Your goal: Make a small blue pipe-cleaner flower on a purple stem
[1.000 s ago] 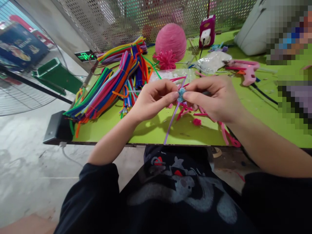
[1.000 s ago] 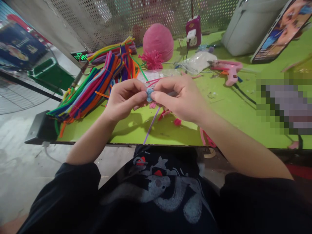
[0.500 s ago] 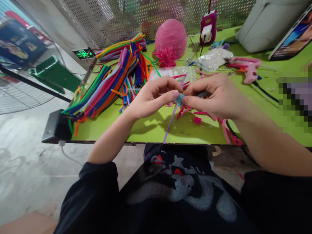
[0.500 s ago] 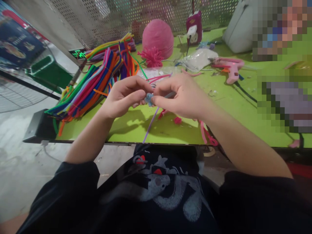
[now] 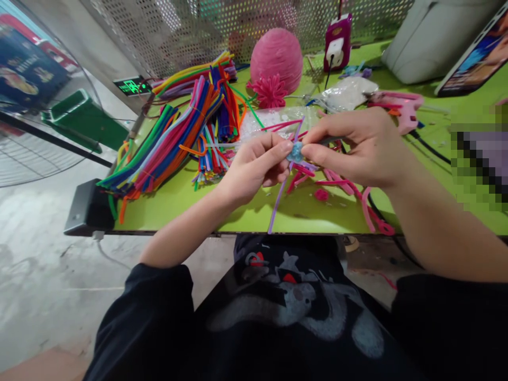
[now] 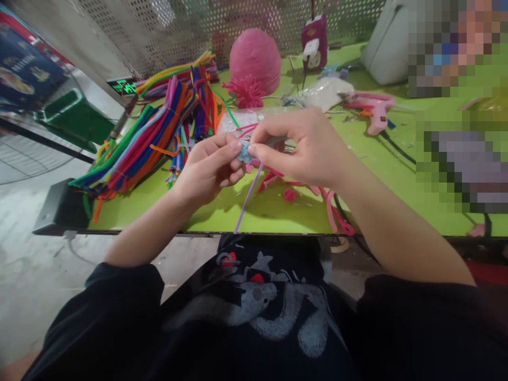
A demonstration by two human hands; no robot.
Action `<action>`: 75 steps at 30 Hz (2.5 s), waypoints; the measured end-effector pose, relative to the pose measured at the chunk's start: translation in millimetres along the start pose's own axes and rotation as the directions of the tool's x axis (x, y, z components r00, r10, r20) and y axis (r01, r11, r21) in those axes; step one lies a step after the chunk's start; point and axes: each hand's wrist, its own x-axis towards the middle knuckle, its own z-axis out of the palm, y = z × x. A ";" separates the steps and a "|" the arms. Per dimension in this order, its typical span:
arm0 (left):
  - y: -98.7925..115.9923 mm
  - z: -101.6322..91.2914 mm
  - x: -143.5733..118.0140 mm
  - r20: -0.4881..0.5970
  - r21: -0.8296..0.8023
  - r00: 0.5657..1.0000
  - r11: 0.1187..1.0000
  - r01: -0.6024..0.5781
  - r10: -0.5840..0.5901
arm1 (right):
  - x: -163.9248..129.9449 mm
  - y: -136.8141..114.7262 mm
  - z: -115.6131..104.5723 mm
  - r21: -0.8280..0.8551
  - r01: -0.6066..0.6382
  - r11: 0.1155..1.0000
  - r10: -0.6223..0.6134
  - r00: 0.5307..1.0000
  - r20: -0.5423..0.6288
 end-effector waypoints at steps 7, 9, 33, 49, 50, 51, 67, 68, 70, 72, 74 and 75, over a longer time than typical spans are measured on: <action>5.2 0.4 1.7 0.002 -0.049 0.999 0.998 -0.042 0.043 | 0.9 27.8 -6.9 -0.282 0.360 0.889 -0.400 0.911 -0.099; 6.5 -0.3 1.5 0.017 -0.076 1.000 0.997 -0.020 0.021 | -1.0 31.9 -4.6 -0.391 0.405 0.826 -0.472 0.877 -0.090; 16.0 -19.3 7.0 0.191 0.110 0.980 0.991 -0.077 0.055 | -2.3 15.6 9.0 -0.062 0.255 0.965 -0.260 0.963 -0.075; -4.5 -1.1 4.5 0.084 -0.169 0.978 0.970 -0.176 0.192 | -11.9 0.3 46.3 0.231 0.080 0.970 0.000 0.946 -0.325; -3.4 0.4 4.5 0.084 -0.176 0.985 0.975 -0.134 0.151 | -11.2 2.2 40.1 0.084 0.151 0.985 -0.116 0.939 -0.325; -2.6 2.2 4.5 0.075 -0.179 0.991 0.979 -0.096 0.111 | -10.6 4.1 35.0 -0.031 0.205 0.978 -0.205 0.928 -0.311; -2.3 9.5 2.5 -0.007 -0.156 0.982 0.969 -0.189 0.191 | -11.9 -5.0 36.0 0.029 0.048 0.998 -0.036 0.949 -0.315; -2.4 8.1 2.2 0.000 -0.134 0.979 0.971 -0.200 0.202 | -11.6 -5.3 34.8 0.016 0.048 0.999 -0.041 0.949 -0.313; -3.3 5.7 1.3 0.007 -0.081 0.971 0.968 -0.236 0.237 | -12.0 -6.8 33.7 0.024 0.044 0.999 -0.035 0.948 -0.317; -4.6 4.6 0.3 -0.010 -0.020 0.957 0.957 -0.289 0.289 | -13.3 -9.1 34.4 0.054 0.041 0.998 -0.022 0.946 -0.324; -5.9 5.4 -0.6 -0.033 0.026 0.940 0.941 -0.338 0.338 | -15.2 -11.5 36.9 0.078 0.053 0.996 -0.025 0.944 -0.328; -6.5 6.5 -0.9 -0.040 0.036 0.933 0.934 -0.356 0.357 | -16.2 -12.7 38.7 0.093 0.069 0.993 -0.033 0.940 -0.341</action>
